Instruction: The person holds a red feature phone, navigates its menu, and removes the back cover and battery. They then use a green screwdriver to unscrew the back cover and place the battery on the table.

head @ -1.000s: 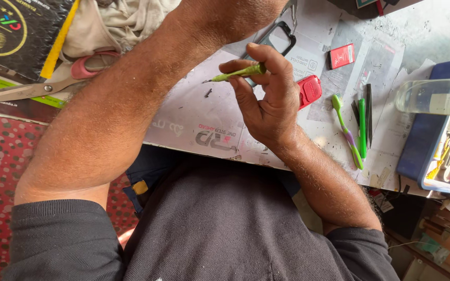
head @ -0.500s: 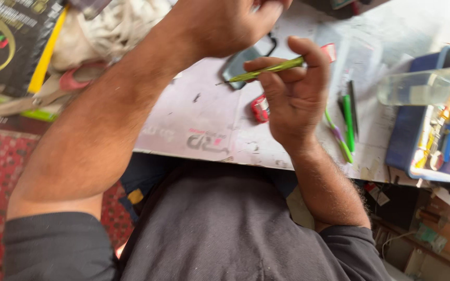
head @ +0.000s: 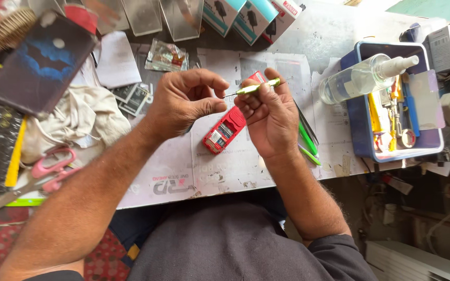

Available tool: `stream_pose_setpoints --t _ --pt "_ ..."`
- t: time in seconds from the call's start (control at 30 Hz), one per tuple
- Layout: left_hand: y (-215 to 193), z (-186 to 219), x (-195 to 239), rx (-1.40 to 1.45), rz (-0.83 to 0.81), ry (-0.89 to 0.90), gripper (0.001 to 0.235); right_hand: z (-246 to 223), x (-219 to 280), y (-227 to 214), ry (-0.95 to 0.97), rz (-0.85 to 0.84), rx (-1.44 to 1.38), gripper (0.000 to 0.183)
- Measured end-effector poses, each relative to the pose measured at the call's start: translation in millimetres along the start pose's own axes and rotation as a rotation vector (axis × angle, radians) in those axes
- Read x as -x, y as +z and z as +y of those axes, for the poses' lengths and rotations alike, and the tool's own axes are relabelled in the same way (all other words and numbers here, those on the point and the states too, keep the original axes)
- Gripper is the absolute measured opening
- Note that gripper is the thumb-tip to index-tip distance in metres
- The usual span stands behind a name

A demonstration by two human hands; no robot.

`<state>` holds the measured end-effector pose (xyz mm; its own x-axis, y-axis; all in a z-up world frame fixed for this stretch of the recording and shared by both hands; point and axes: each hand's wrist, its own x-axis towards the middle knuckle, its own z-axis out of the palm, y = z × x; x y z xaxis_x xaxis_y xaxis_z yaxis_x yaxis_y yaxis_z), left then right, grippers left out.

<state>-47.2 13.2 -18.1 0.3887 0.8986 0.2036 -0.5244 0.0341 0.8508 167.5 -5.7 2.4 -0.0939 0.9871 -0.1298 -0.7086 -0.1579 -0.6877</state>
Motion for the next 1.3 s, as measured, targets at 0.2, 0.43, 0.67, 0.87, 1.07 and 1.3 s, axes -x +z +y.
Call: stream_pose_setpoints --t 0.2,0.43,0.67,0.87,1.07,1.3 --pt "-2.0 -6.1 3.9 -0.002 0.071 0.006 0.027 9.0 -3.4 4.7 0.002 0.030 -0.066 0.035" --pt "-3.4 -7.2 4.0 -0.171 0.155 0.033 0.016 10.7 -4.1 21.2 0.003 0.037 -0.052 0.036" --pt "2.1 2.3 3.6 -0.500 0.123 0.261 0.009 6.5 -4.9 23.7 -0.049 0.028 -0.035 0.036" --pt "7.1 11.4 4.8 -0.797 0.109 0.399 0.012 -7.2 2.7 3.2 -0.387 -0.108 0.237 0.038" --pt "7.9 13.0 3.0 -0.911 0.083 0.447 0.018 -5.6 9.3 -15.1 -0.642 -0.241 0.571 0.041" --pt "7.4 12.0 3.2 -0.962 0.071 0.474 0.018 1.1 7.4 -22.7 -0.688 -0.300 0.693 0.042"
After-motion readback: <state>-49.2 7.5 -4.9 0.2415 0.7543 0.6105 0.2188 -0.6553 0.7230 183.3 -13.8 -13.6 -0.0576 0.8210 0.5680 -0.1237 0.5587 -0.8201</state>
